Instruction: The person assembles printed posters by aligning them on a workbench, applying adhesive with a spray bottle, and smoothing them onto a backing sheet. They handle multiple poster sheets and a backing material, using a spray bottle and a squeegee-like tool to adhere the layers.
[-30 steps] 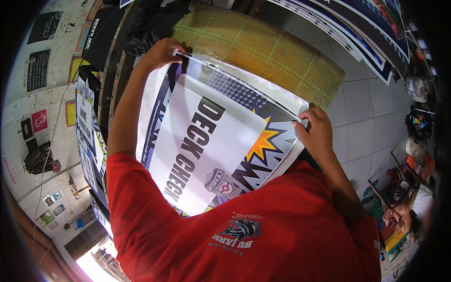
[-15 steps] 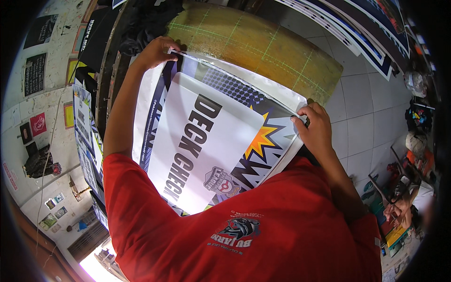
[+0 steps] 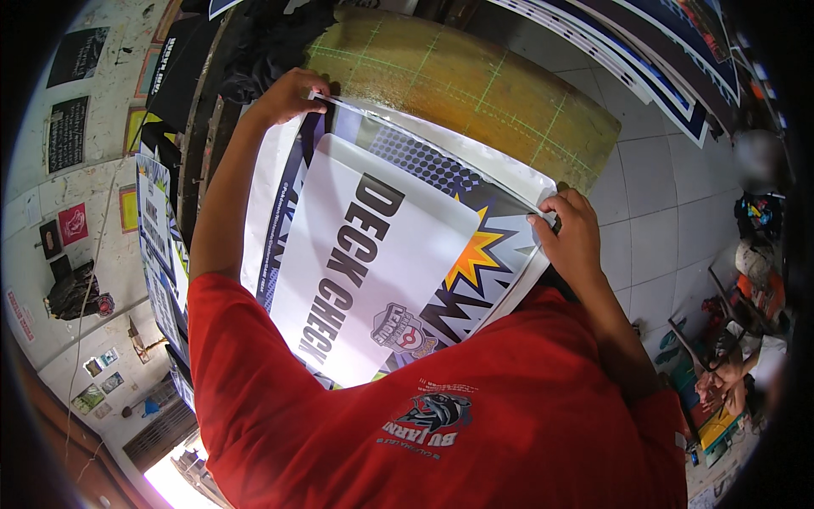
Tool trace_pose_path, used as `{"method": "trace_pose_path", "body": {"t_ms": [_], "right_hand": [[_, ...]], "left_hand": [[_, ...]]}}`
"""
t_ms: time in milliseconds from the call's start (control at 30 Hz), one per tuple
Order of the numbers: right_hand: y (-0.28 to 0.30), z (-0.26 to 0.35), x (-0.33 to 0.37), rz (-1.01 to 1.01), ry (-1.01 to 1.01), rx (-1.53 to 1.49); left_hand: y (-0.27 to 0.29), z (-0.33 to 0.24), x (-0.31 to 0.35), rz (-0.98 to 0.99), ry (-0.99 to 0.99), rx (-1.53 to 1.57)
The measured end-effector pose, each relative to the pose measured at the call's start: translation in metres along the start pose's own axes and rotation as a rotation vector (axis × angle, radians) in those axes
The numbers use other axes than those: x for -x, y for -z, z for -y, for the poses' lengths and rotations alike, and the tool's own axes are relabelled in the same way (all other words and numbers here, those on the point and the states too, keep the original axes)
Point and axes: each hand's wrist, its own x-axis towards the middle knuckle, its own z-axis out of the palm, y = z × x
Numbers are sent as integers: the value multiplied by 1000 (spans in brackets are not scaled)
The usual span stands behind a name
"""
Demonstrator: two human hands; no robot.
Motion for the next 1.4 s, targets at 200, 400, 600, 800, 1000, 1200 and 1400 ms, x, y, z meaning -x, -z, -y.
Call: {"method": "trace_pose_path", "body": {"t_ms": [200, 400, 600, 800, 1000, 1200, 1400], "right_hand": [[3, 3, -1, 24, -19, -15], [13, 10, -2, 104, -63, 26], [16, 17, -5, 157, -116, 35], [15, 15, -5, 191, -172, -175], [13, 3, -1, 254, -239, -478], [13, 0, 0, 304, -316, -689], [3, -4, 7, 252, -327, -728]], "left_hand": [[1, 5, 4, 9, 54, -36], [-1, 0, 8, -5, 94, 27], [-5, -1, 10, 8, 121, 3], [-7, 3, 10, 4, 141, 104], [-6, 10, 11, 47, 223, 321], [-13, 30, 10, 48, 361, 744], [-15, 35, 15, 13, 400, 902]]}}
